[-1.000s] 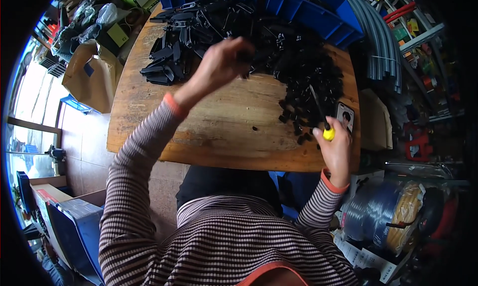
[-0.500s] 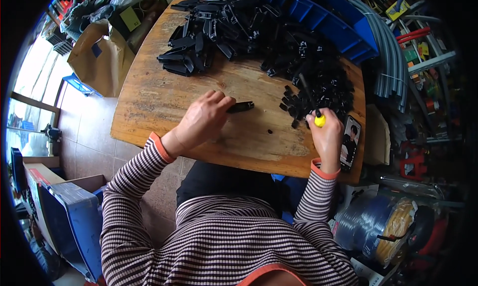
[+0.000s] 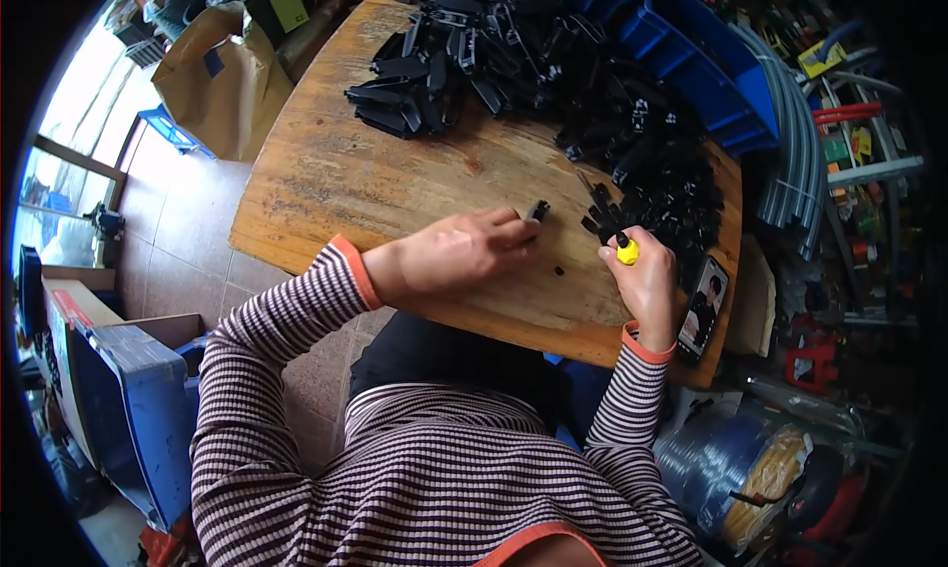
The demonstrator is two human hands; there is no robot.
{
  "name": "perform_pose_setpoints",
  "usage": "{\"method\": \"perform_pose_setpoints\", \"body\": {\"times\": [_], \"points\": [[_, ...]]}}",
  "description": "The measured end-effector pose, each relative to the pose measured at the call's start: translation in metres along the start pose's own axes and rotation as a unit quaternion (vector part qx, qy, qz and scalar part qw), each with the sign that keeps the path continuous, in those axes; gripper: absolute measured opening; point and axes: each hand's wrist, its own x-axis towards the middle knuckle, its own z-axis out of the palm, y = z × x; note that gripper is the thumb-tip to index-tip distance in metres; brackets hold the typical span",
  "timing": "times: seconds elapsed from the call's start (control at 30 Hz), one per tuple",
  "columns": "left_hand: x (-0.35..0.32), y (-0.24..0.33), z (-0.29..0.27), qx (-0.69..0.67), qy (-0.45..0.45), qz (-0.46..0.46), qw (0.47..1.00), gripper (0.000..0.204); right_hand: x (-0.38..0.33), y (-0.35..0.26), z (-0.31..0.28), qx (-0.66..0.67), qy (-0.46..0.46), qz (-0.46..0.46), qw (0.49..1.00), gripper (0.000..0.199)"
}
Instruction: Assembling small black plastic components using a screwdriver on a workbench.
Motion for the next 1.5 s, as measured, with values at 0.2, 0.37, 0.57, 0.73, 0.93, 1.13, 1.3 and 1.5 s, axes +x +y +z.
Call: {"method": "perform_pose_setpoints", "body": {"times": [0.2,0.37,0.57,0.73,0.93,1.13,1.3,1.5], "points": [[0.01,0.012,0.014,0.062,-0.038,0.0,0.997,0.036,0.022,-0.045,0.016,0.17,0.053,-0.131,0.975,0.019],[0.009,0.013,0.016,0.075,-0.02,-0.008,0.997,0.033,0.034,-0.046,0.03,0.137,0.061,-0.205,0.967,0.014],[0.005,0.013,0.012,0.019,-0.019,0.0,1.0,0.032,0.033,-0.048,0.028,0.063,0.013,-0.237,0.969,0.014],[0.005,0.014,0.011,0.033,-0.021,0.024,0.999,0.031,0.049,-0.051,0.007,0.252,-0.016,-0.202,0.946,0.013],[0.007,0.012,0.009,0.019,-0.034,0.029,0.999,0.036,0.065,-0.066,0.037,0.524,0.121,-0.174,0.825,0.01],[0.004,0.016,0.006,0.009,-0.034,0.018,0.999,0.037,0.055,-0.066,0.013,0.489,0.184,-0.16,0.838,0.012],[0.013,0.013,0.011,0.034,-0.04,0.035,0.998,0.038,0.055,-0.066,0.044,0.476,0.085,-0.16,0.861,0.014],[0.018,0.005,0.001,0.047,-0.002,0.039,0.998,0.036,0.053,-0.044,-0.003,0.359,0.16,-0.061,0.917,0.012]]}}
